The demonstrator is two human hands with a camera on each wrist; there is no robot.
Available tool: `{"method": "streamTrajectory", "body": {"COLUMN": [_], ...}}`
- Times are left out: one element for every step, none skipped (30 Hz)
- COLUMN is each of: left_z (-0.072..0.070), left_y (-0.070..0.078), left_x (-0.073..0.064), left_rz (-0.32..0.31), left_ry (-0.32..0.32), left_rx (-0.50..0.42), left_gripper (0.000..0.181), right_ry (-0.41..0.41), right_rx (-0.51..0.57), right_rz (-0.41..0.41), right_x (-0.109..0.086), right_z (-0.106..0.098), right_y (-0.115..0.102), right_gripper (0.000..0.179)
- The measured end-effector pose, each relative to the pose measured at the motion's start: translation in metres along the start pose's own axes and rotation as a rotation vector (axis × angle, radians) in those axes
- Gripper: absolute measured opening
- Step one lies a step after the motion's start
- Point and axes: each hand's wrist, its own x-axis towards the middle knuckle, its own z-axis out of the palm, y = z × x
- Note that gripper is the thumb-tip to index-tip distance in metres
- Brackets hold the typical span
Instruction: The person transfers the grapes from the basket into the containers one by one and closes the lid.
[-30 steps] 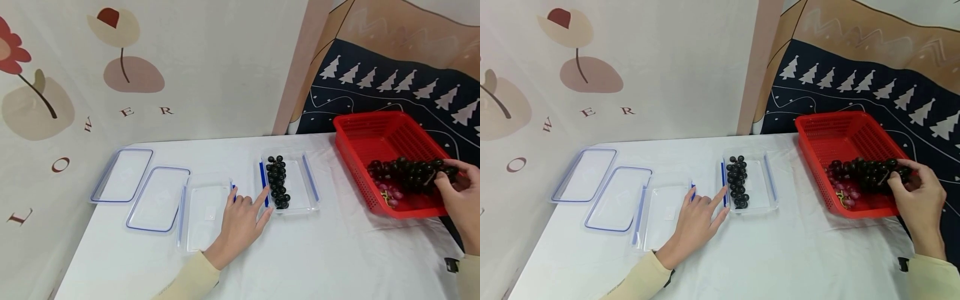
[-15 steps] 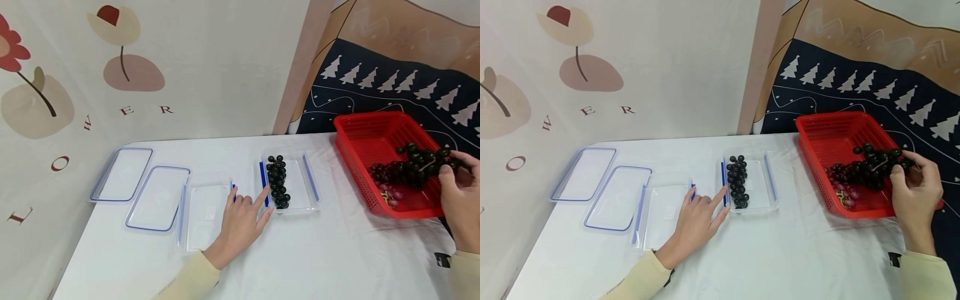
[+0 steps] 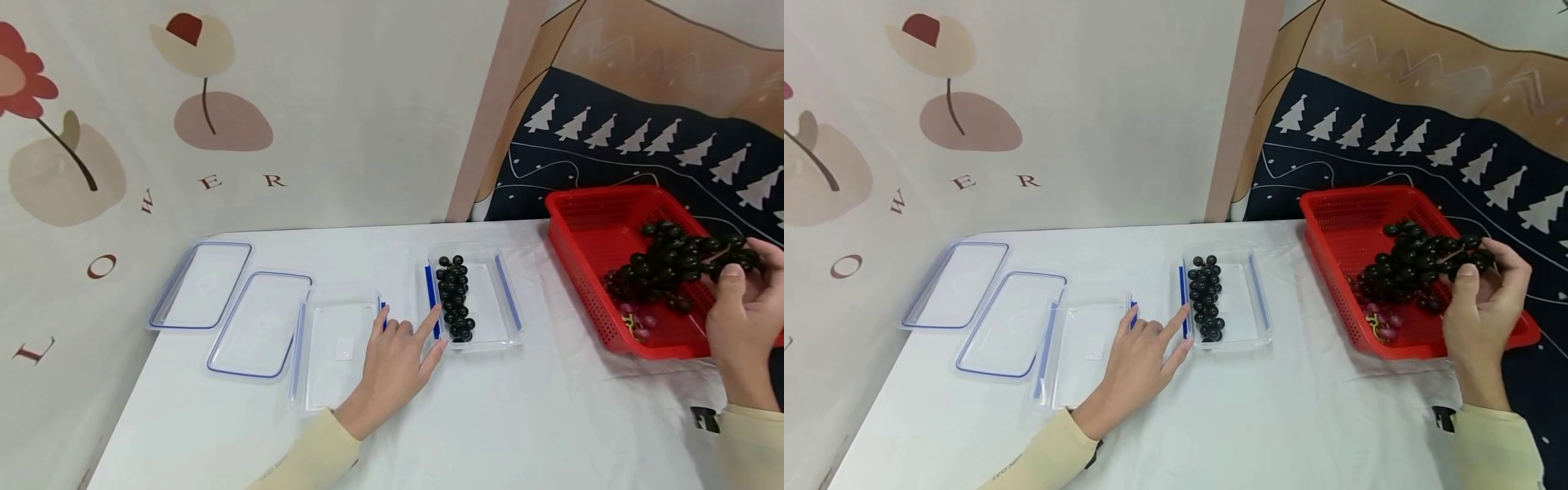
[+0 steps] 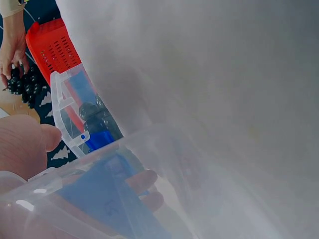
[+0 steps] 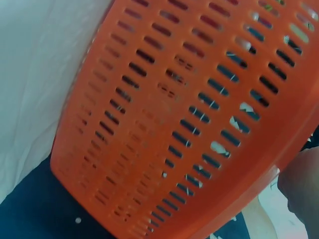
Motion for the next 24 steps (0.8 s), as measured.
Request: {"method": "streamTrajectory", "body": {"left_z": [0.0, 0.0, 0.0, -0.001, 0.0, 0.0, 0.0, 0.0, 0.0, 0.0, 0.0, 0.0, 0.0, 0.0, -0.001, -0.001, -0.001, -0.001, -0.002, -0.002, -0.002, -0.002, -0.002, -0.002], "left_y": [0.0, 0.0, 0.0, 0.0, 0.0, 0.001, 0.001, 0.001, 0.001, 0.001, 0.001, 0.001, 0.001, 0.0, 0.0, 0.0, 0.0, 0.0, 0.0, 0.0, 0.0, 0.0, 0.0, 0.0], "left_x": [0.0, 0.0, 0.0, 0.0, 0.0, 0.0, 0.0, 0.0, 0.0, 0.0, -0.001, -0.001, -0.001, -0.001, -0.001, -0.001, -0.001, -0.001, -0.001, -0.001, -0.001, -0.001, -0.001, -0.001], "left_rz": [0.0, -0.001, 0.0, 0.0, 0.0, 0.0, 0.001, 0.001, 0.0, -0.001, 0.0, 0.0, -0.001, -0.001, -0.002, -0.002, -0.003, -0.003, -0.003, -0.002, -0.002, -0.001, 0.0, 0.001], "left_ry": [-0.001, -0.002, -0.002, -0.003, -0.004, -0.005, -0.005, -0.003, -0.002, -0.004, -0.004, -0.004, -0.004, -0.002, -0.002, -0.003, -0.002, -0.001, 0.0, -0.001, -0.003, -0.003, -0.004, -0.005], "left_rx": [0.0, -0.001, -0.001, 0.0, 0.001, 0.0, 0.001, 0.003, 0.005, 0.006, 0.008, 0.009, 0.009, 0.009, 0.009, 0.009, 0.009, 0.007, 0.008, 0.009, 0.009, 0.009, 0.011, 0.012], "left_gripper": [0.06, 0.06, 0.06, 0.06, 0.06, 0.06, 0.06, 0.06, 0.06, 0.06, 0.06, 0.061, 0.061, 0.061, 0.061, 0.061, 0.061, 0.06, 0.06, 0.06, 0.06, 0.06, 0.06, 0.06], "right_ry": [0.003, 0.01, 0.021, 0.029, 0.034, 0.037, 0.036, 0.032, 0.025, 0.016, 0.008, 0.001, -0.005, -0.014, -0.019, -0.025, -0.028, -0.028, -0.026, -0.025, -0.018, -0.012, -0.007, -0.003], "right_rx": [0.02, 0.055, 0.102, 0.134, 0.162, 0.183, 0.202, 0.216, 0.228, 0.227, 0.232, 0.239, 0.259, 0.313, 0.335, 0.339, 0.357, 0.369, 0.385, 0.39, 0.362, 0.364, 0.369, 0.368], "right_rz": [-0.005, -0.012, -0.026, -0.038, -0.056, -0.074, -0.092, -0.106, -0.119, -0.125, -0.127, -0.127, -0.124, -0.113, -0.105, -0.101, -0.098, -0.099, -0.101, -0.103, -0.111, -0.116, -0.12, -0.125], "right_x": [-0.001, -0.001, -0.001, -0.001, -0.002, -0.003, -0.004, -0.004, -0.006, -0.007, -0.008, -0.009, -0.009, -0.009, -0.01, -0.01, -0.009, -0.009, -0.008, -0.007, -0.007, -0.007, -0.007, -0.008], "right_z": [0.001, 0.003, 0.004, 0.006, 0.008, 0.01, 0.012, 0.015, 0.017, 0.02, 0.022, 0.024, 0.027, 0.03, 0.032, 0.034, 0.036, 0.039, 0.041, 0.042, 0.043, 0.044, 0.045, 0.046], "right_y": [0.0, 0.0, 0.0, 0.0, -0.001, -0.001, -0.001, -0.002, -0.003, -0.004, -0.005, -0.006, -0.007, -0.008, -0.01, -0.011, -0.013, -0.014, -0.016, -0.018, -0.02, -0.022, -0.024, -0.026], "right_gripper": [0.044, 0.044, 0.044, 0.043, 0.043, 0.042, 0.042, 0.041, 0.041, 0.04, 0.039, 0.039, 0.039, 0.039, 0.039, 0.038, 0.038, 0.038, 0.038, 0.038, 0.038, 0.038, 0.038, 0.038]}}
